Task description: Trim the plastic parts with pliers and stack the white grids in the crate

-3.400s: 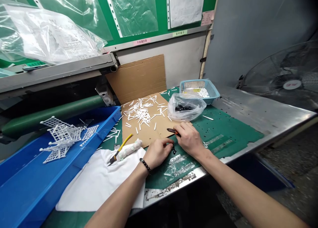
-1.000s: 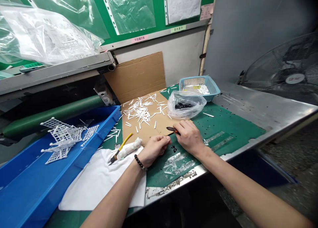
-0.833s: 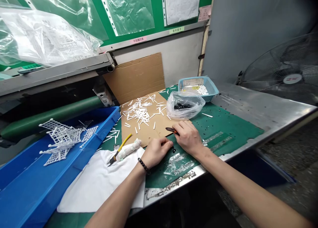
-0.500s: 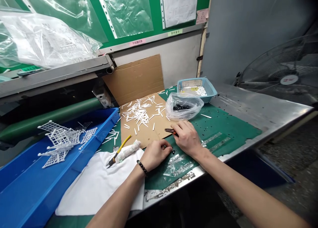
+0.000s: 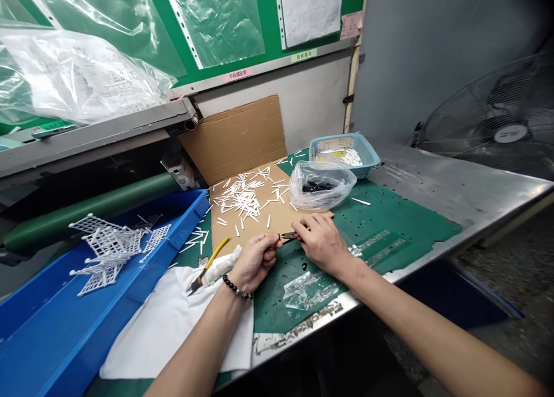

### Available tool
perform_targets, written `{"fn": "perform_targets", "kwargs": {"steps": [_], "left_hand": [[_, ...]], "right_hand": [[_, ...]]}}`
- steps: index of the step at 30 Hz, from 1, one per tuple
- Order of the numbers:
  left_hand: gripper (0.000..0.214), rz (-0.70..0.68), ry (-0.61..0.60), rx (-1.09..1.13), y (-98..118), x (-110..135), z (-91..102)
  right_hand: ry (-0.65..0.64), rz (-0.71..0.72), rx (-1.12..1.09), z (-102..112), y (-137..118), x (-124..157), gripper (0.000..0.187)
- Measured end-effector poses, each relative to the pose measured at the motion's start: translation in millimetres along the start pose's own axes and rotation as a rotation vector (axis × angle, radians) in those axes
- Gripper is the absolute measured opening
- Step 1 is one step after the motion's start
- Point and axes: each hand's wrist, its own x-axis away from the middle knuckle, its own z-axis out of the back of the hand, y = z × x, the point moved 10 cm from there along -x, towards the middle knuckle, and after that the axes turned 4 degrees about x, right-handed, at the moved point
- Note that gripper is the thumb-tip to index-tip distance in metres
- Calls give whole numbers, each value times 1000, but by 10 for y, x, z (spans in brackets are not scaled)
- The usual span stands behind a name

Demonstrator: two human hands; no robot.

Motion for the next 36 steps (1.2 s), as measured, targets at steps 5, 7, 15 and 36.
{"fn": "perform_targets", "kwargs": {"steps": [5, 7, 15, 36], "left_hand": [[25, 39, -23, -43, -36, 14, -34], [26, 40, -16, -40, -37, 14, -27], [24, 31, 28, 6, -72, 30, 6], [23, -10, -11, 96, 3, 19, 55]], "right_hand": [[0, 21, 16, -1, -22, 2, 19], [-1, 23, 36, -5, -29, 3, 18], [7, 72, 120, 11, -114, 12, 16], [71, -4, 77, 41, -21, 27, 17]]}}
